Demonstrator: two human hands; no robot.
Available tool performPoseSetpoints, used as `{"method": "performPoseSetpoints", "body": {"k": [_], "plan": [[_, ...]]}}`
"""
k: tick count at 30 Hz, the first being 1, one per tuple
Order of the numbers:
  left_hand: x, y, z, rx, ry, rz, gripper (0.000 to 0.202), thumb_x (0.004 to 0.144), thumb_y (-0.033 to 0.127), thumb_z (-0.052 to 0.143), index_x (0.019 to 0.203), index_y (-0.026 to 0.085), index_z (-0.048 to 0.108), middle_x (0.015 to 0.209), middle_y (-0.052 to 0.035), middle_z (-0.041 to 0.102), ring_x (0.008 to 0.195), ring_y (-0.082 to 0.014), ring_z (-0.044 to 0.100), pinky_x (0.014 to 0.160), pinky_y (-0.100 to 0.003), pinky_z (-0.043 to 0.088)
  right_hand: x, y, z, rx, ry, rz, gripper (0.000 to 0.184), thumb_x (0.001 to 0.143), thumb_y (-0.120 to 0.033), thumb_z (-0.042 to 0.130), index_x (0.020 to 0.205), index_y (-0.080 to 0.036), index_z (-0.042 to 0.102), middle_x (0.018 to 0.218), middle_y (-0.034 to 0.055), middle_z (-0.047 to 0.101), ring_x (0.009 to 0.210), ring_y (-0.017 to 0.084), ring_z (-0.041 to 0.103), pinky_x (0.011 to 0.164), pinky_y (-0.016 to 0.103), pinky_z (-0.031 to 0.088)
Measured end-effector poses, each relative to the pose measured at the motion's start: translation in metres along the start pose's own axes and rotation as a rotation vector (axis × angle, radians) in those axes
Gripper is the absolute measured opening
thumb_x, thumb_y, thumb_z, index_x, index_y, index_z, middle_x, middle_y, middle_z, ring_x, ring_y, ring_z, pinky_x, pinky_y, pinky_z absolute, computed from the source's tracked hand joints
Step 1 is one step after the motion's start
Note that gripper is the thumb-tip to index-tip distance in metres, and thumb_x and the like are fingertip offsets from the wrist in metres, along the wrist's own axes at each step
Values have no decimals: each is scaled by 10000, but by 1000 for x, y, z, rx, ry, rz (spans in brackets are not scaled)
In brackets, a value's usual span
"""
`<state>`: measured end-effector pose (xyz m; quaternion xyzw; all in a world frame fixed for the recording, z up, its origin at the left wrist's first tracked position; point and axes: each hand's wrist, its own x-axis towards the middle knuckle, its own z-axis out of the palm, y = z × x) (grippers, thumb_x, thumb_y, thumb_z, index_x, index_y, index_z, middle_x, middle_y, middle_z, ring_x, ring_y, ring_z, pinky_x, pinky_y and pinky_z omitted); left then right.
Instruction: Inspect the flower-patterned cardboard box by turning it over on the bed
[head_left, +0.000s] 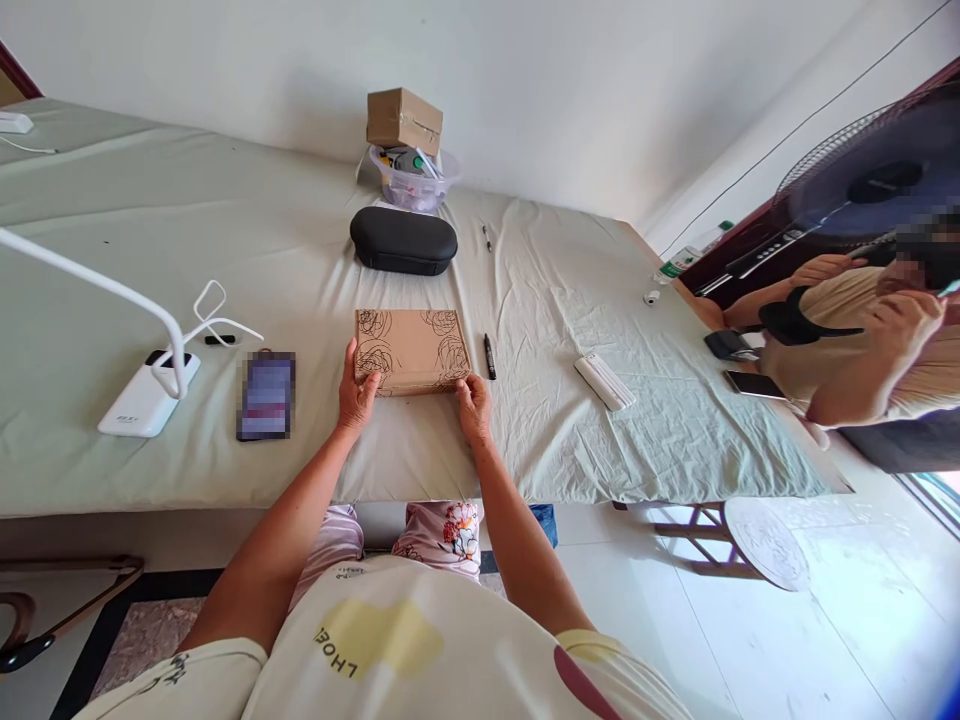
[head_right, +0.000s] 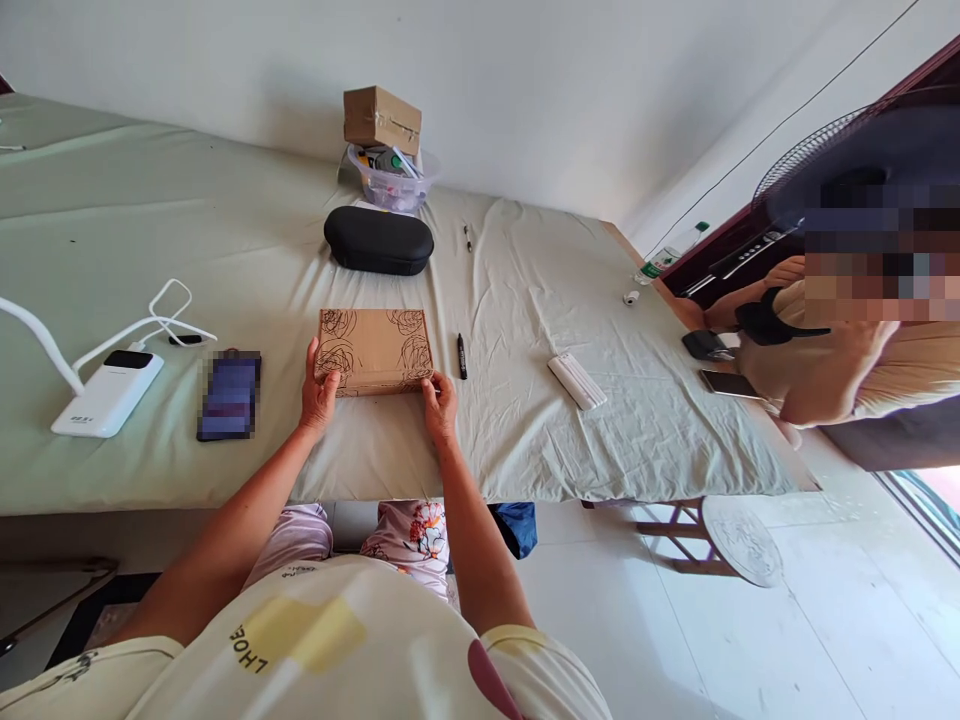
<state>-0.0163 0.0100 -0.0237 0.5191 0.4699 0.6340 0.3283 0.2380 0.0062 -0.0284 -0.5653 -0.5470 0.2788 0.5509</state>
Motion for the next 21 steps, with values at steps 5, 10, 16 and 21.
{"method": "performPoseSetpoints", "body": {"k": [5, 10, 16, 21], "plan": [[-1, 4, 1, -4, 0, -5, 1025, 890, 822, 591, 1682, 251, 278, 1711, -156, 404, 1569, -296, 448, 1309, -424, 378, -2, -3, 0, 6, 13, 15, 497, 921, -659, 594, 1068, -194, 689, 953, 61, 654, 884, 210, 589, 834, 350, 520], [-2, 7, 1, 12, 0, 13, 996, 896, 821, 582, 1671, 257, 311, 1716, -146, 400, 1583, -287, 427, 1317, -407, 364, -3, -9, -2, 8, 20, 23, 491, 899, -659, 606, 1022, -190, 686, 947, 68, 662, 889, 218, 604, 847, 366, 538], [-4, 6, 3, -4, 9, -7, 987, 904, 804, 590, 1673, 260, 294, 1705, -151, 416, 1567, -297, 453, 1304, -428, 391, -4, -12, -4, 27, 19, 23, 476, 889, -649, 615, 999, -189, 671, 924, 62, 654, 849, 214, 614, 822, 373, 543], [-4, 7, 4, 4, 13, 11, 961, 919, 791, 576, 1668, 251, 310, 1683, -150, 451, 1563, -295, 459, 1286, -412, 425, -4, -11, -6, 39, 3, 26, 498, 919, -676, 573, 1010, -196, 672, 912, 61, 661, 864, 219, 621, 811, 368, 541]]}}
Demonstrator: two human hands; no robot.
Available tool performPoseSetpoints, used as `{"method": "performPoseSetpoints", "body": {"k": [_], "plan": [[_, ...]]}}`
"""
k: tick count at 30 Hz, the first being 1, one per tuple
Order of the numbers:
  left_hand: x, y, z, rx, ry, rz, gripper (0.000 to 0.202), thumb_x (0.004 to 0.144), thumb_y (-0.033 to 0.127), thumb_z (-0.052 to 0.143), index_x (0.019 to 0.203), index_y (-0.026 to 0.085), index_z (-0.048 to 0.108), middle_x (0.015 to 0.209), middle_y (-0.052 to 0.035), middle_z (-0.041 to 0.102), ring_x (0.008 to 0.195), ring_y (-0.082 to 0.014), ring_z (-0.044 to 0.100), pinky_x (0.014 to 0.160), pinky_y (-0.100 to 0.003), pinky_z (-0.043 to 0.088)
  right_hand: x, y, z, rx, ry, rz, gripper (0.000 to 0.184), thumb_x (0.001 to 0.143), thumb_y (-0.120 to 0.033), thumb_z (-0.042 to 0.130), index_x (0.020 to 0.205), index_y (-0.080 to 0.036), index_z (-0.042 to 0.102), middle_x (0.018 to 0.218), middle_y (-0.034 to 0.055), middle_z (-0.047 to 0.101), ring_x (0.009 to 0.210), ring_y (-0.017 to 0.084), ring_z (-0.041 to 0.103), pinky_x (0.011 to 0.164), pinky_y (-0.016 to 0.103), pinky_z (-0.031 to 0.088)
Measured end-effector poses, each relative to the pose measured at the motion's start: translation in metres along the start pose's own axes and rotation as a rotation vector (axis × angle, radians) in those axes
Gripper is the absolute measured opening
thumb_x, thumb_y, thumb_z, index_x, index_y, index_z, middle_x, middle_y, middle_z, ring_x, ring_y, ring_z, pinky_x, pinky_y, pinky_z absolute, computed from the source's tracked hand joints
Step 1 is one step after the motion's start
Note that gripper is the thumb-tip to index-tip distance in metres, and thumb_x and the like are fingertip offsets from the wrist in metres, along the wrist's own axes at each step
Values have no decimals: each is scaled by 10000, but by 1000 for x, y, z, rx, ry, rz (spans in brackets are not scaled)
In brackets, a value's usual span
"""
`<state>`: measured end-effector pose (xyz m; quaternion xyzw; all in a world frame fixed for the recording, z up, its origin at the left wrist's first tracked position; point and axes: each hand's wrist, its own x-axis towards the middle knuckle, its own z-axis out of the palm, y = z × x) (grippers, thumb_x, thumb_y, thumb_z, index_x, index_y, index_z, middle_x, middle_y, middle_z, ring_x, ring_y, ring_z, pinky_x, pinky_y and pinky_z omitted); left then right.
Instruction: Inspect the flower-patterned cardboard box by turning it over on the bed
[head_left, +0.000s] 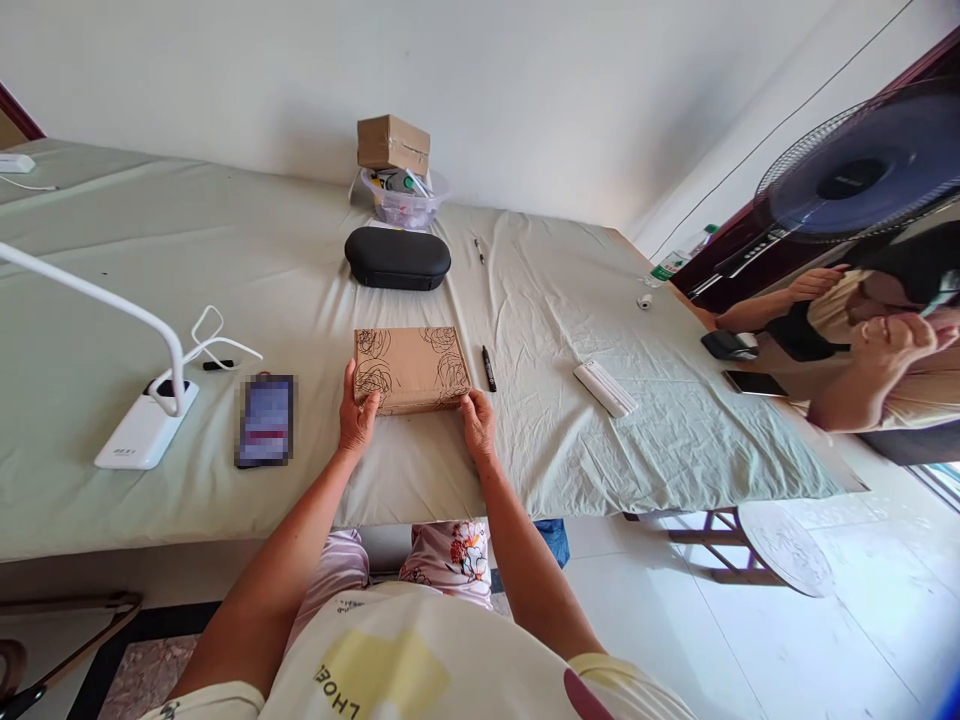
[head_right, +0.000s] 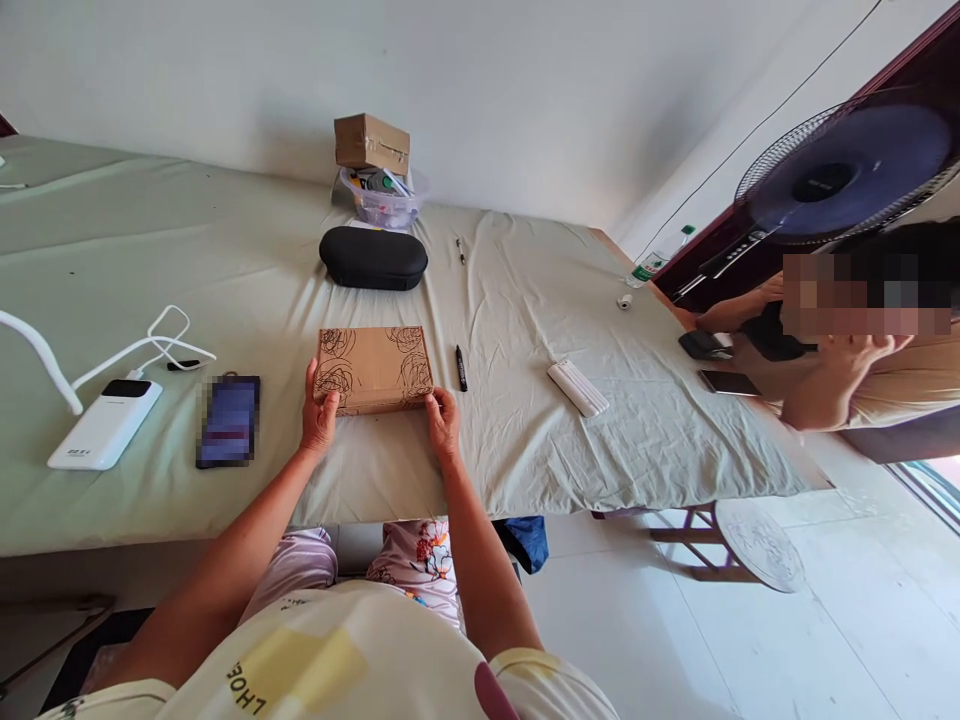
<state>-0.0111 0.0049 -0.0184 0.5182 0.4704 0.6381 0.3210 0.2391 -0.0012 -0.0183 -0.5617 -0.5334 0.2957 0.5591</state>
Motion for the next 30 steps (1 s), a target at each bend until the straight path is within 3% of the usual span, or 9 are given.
{"method": "performPoseSetpoints", "body": {"k": [10, 30], "plan": [[1, 0, -2, 0, -11, -2, 976, 908, 803, 585, 1669, 256, 314, 1708, -143, 415, 1606, -289, 389, 1320, -410, 369, 1, 3, 1, -9, 22, 5, 537, 928, -712, 535, 998, -200, 681, 918, 61, 679, 886, 226, 632, 831, 381, 527], [2, -1, -2, 18, -25, 15, 961, 919, 804, 558, 1674, 262, 311, 1687, -142, 450, 1547, -280, 482, 1298, -401, 399, 0, 2, 0, -10, 23, -1, 535, 935, -716, 539, 998, -205, 682, 896, 51, 673, 806, 200, 596, 759, 352, 522]]}}
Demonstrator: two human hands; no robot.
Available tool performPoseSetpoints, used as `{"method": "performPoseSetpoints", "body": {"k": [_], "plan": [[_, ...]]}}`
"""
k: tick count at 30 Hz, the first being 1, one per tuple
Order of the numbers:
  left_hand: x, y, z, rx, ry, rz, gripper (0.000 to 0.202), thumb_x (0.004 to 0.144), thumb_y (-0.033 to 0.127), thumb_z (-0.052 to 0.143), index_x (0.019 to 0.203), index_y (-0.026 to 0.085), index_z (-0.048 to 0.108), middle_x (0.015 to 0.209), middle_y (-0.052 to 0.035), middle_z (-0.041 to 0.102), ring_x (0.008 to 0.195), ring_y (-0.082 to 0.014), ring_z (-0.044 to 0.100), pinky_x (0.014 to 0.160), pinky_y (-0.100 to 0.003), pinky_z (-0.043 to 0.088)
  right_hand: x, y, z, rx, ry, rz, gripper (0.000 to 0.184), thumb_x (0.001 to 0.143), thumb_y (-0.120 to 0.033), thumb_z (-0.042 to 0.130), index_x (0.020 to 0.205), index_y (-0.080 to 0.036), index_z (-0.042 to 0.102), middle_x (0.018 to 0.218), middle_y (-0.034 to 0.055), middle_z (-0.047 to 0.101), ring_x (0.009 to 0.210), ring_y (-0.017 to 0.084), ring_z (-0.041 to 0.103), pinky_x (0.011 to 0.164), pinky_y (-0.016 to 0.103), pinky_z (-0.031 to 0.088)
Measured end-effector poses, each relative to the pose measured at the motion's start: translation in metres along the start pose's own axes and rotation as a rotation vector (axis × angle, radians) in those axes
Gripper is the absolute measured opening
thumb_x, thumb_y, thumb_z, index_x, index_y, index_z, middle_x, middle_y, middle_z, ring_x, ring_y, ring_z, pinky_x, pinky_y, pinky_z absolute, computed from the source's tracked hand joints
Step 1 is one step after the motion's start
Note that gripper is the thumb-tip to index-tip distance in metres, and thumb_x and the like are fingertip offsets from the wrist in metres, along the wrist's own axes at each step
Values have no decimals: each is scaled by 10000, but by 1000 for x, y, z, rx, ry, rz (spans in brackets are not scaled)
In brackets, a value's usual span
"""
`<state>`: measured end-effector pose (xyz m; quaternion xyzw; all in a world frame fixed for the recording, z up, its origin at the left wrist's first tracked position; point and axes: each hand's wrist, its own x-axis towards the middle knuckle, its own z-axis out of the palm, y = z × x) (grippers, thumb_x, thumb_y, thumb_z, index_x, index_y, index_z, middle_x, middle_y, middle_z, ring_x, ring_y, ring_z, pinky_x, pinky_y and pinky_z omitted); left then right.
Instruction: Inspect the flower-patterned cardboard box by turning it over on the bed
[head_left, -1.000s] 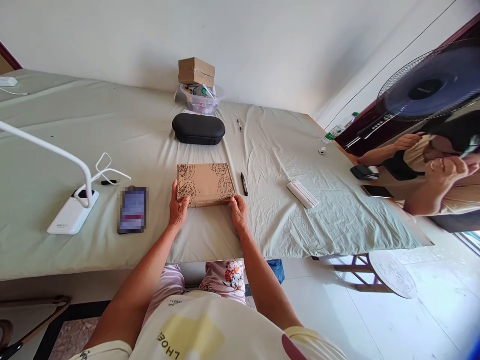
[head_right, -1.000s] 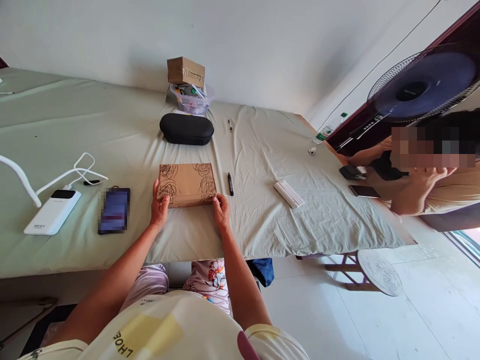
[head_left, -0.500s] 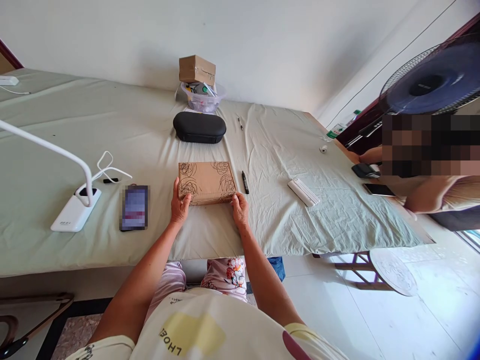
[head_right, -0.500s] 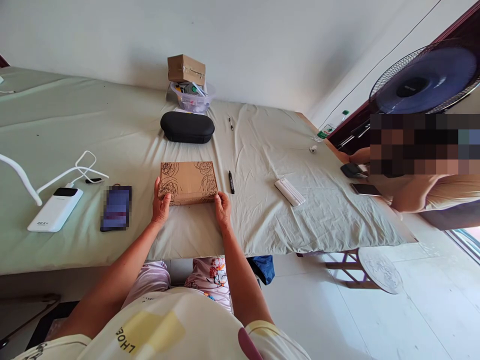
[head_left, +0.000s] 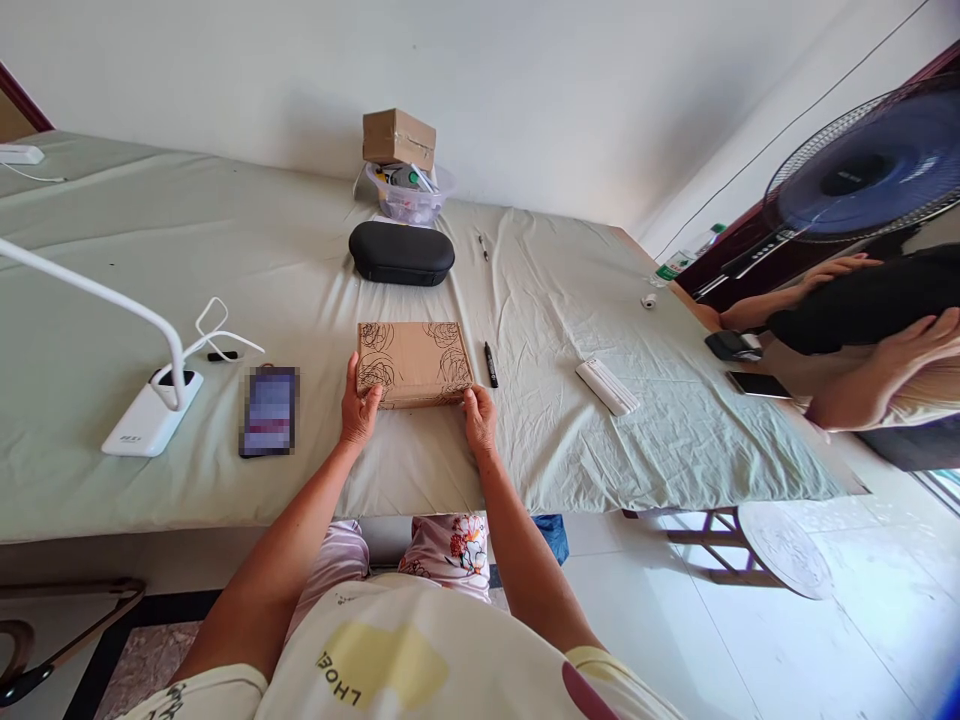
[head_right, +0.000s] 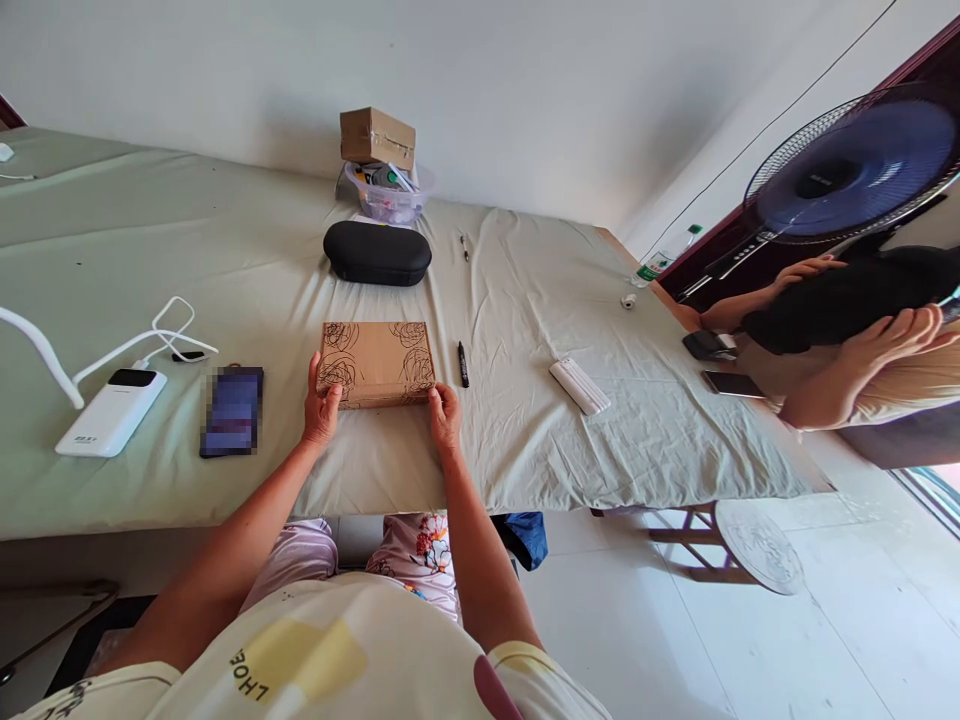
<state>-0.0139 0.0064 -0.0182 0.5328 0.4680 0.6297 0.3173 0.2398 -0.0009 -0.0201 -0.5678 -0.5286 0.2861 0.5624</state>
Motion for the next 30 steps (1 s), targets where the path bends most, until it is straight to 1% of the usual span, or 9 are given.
{"method": "performPoseSetpoints", "body": {"k": [5, 10, 14, 23, 26, 30], "plan": [[0, 0, 0, -5, 1, -5, 958, 919, 800, 564, 1672, 263, 314, 1696, -139, 436, 1560, -282, 463, 1307, -407, 384, 0, 2, 1, 10, 2, 1, 529, 936, -709, 544, 1004, -203, 685, 951, 65, 696, 872, 217, 622, 797, 367, 530], [0, 1, 0, -21, 7, -12, 959, 907, 801, 584, 1662, 269, 329, 1701, -134, 429, 1570, -286, 449, 1312, -414, 376, 0, 4, 2, 21, 4, 9, 530, 934, -703, 544, 1016, -198, 682, 959, 67, 698, 877, 222, 627, 816, 379, 531], [0, 1, 0, -8, 10, -3, 969, 900, 820, 574, 1656, 260, 342, 1699, -137, 432, 1577, -287, 437, 1312, -400, 377, 0, 3, 2, 24, 3, 16, 528, 929, -703, 550, 1012, -198, 678, 971, 69, 699, 889, 221, 625, 832, 381, 532], [0, 2, 0, -5, 24, -4, 970, 905, 806, 589, 1653, 236, 351, 1689, -141, 447, 1576, -280, 437, 1312, -378, 369, -1, 1, 0, 14, -17, 20, 518, 935, -688, 545, 1030, -196, 679, 986, 74, 695, 913, 226, 630, 840, 375, 527], [-1, -1, 0, -4, 27, -11, 974, 913, 797, 586, 1662, 230, 330, 1699, -151, 427, 1564, -287, 454, 1301, -385, 389, -1, 0, -1, 9, -22, 13, 513, 941, -684, 543, 1032, -198, 682, 972, 72, 692, 913, 228, 631, 831, 369, 525], [-2, -6, 0, 1, 6, -32, 952, 938, 771, 570, 1683, 256, 277, 1699, -142, 429, 1531, -287, 500, 1282, -407, 423, -1, -1, -2, 13, -15, -3, 499, 948, -670, 551, 1022, -195, 687, 966, 75, 695, 908, 232, 637, 832, 376, 527]]}}
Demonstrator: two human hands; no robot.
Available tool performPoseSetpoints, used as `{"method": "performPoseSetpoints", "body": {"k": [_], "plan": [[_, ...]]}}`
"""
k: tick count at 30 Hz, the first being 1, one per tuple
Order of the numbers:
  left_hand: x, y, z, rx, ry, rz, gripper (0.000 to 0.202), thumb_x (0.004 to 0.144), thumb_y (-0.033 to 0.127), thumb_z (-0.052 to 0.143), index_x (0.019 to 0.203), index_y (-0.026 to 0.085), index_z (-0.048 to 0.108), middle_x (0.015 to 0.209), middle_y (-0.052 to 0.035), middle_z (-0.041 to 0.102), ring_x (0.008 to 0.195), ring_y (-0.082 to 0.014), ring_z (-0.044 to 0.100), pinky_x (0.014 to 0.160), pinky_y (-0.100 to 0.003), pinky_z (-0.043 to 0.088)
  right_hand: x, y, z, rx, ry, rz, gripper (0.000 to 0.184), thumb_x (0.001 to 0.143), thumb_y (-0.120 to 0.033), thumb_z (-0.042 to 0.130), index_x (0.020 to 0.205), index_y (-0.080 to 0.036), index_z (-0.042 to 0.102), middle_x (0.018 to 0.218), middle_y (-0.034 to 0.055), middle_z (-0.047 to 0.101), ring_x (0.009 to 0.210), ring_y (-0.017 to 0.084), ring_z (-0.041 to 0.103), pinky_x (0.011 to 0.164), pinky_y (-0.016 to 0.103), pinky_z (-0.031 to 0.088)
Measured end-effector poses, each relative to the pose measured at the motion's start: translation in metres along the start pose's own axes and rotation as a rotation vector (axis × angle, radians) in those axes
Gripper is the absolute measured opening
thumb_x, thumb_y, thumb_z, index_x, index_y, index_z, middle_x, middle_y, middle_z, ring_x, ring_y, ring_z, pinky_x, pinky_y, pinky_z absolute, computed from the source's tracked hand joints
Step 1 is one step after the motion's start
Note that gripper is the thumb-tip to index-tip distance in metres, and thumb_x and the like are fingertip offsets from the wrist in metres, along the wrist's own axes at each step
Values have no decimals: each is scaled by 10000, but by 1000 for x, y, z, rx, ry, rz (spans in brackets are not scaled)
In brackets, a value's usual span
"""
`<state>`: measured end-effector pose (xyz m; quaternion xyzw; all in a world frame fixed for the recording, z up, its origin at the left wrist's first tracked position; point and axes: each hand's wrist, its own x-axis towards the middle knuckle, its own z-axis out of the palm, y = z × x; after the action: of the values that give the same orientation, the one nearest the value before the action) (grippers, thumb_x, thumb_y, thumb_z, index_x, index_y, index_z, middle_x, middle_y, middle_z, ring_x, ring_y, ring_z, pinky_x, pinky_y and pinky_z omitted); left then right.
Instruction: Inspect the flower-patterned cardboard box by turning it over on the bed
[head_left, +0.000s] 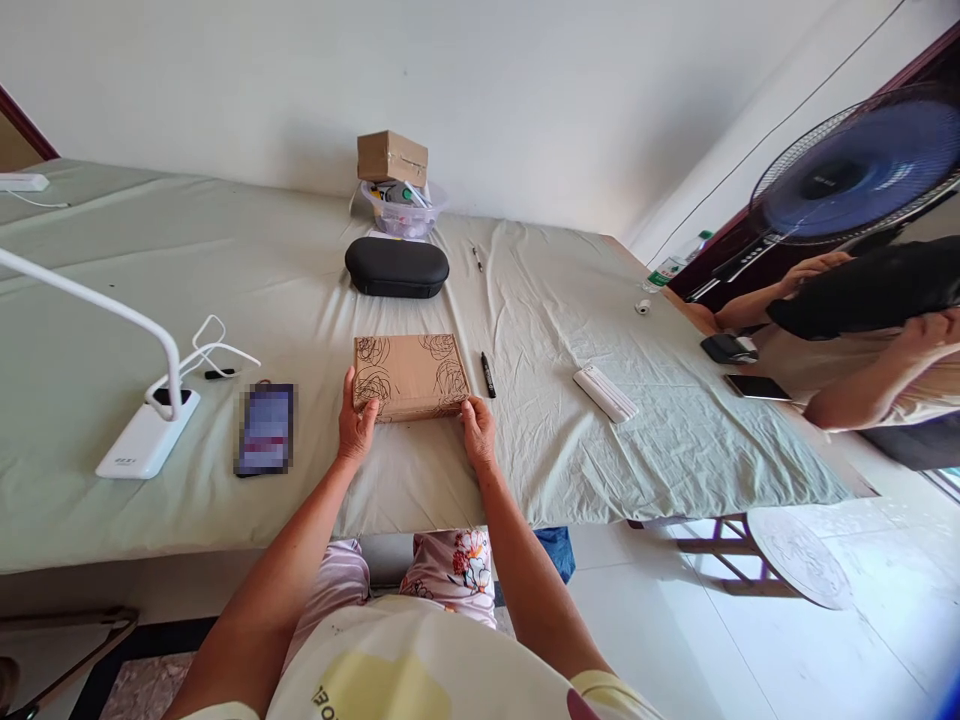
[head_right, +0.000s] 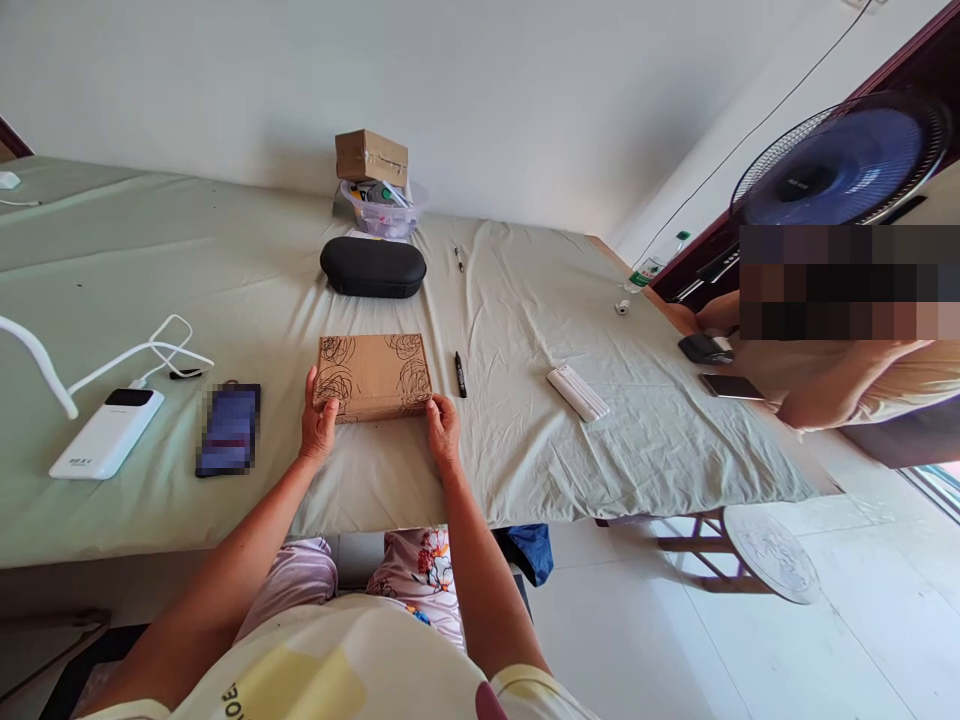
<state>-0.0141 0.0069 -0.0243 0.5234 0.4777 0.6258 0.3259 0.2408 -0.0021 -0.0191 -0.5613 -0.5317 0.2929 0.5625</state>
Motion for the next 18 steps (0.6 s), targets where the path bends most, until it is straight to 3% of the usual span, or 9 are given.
{"method": "performPoseSetpoints", "body": {"k": [18], "plan": [[-1, 1, 3, -24, 8, 4, 926, 948, 757, 565, 1676, 253, 292, 1707, -144, 417, 1559, -278, 467, 1267, -408, 450, 0, 0, -2, -4, -2, 10, 507, 940, -678, 559, 1050, -198, 683, 969, 77, 693, 924, 237, 631, 816, 370, 527]]}}
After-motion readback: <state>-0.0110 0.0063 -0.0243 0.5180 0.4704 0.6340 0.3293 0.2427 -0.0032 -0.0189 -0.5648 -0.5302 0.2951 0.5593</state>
